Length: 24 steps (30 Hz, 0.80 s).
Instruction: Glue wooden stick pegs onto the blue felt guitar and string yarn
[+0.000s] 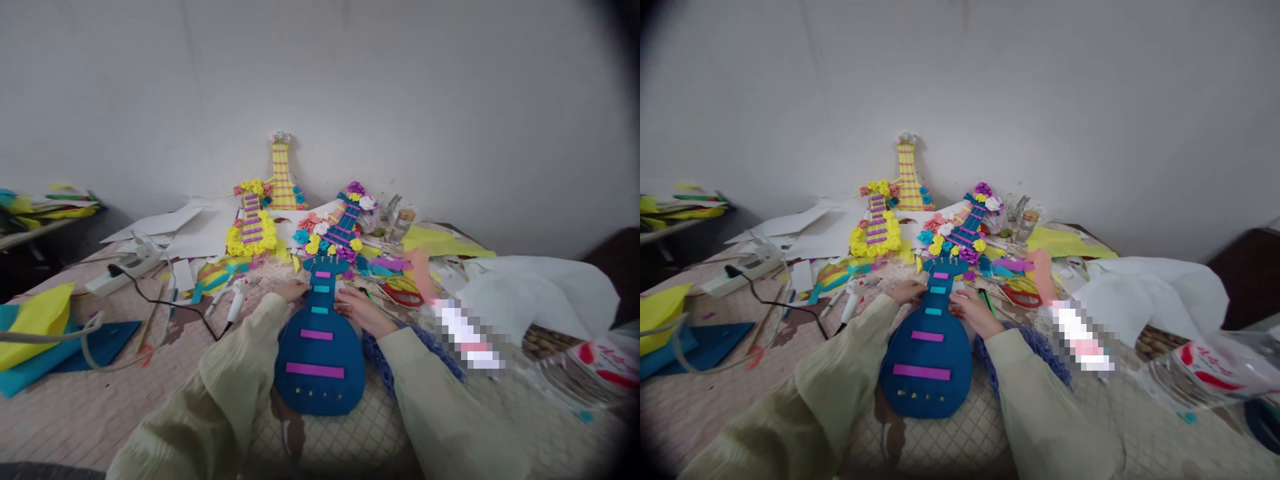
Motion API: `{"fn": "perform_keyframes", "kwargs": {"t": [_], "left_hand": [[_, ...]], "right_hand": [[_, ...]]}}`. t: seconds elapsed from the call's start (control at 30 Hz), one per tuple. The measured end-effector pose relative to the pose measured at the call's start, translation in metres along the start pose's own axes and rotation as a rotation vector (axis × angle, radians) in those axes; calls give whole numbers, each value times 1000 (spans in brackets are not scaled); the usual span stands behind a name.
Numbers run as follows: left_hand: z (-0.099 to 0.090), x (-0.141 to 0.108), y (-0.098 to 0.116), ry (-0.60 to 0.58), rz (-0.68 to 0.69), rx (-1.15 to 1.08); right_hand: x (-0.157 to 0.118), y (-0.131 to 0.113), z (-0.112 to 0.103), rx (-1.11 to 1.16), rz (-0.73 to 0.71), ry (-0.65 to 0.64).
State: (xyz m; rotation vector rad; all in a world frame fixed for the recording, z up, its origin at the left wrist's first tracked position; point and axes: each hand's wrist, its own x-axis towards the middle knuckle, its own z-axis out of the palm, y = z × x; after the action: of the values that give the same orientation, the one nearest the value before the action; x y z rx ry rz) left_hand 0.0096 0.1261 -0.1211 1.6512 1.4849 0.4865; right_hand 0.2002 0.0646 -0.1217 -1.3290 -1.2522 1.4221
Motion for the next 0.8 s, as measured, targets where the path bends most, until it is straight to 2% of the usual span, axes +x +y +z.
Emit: {"fn": "perform_keyframes", "kwargs": {"t": [0.1, 0.33, 0.4, 0.47, 0.53, 0.63, 0.73, 0.8], "left_hand": [[-4, -21, 6, -14, 56, -130], [-15, -75, 27, 165, 298, -290], [-16, -84, 35, 175, 362, -323], [-16, -91, 43, 169, 420, -349], [-16, -96, 50, 168, 470, -355], [-15, -102, 59, 205, 558, -299], [-15, -109, 68, 236, 631, -218], [-14, -114, 73, 233, 652, -194]], "right_hand": [[-10, -10, -1, 52, -53, -32], [-41, -35, 4, -62, -195, -161], [-50, -47, 1, -181, -248, -189], [-61, -64, -8, -417, -325, -185], [-76, -85, -19, -686, -415, -100], [-100, -118, -28, -858, -572, 175], [-115, -141, -19, -895, -832, 450], [-116, -146, -7, -935, -973, 542]]}}
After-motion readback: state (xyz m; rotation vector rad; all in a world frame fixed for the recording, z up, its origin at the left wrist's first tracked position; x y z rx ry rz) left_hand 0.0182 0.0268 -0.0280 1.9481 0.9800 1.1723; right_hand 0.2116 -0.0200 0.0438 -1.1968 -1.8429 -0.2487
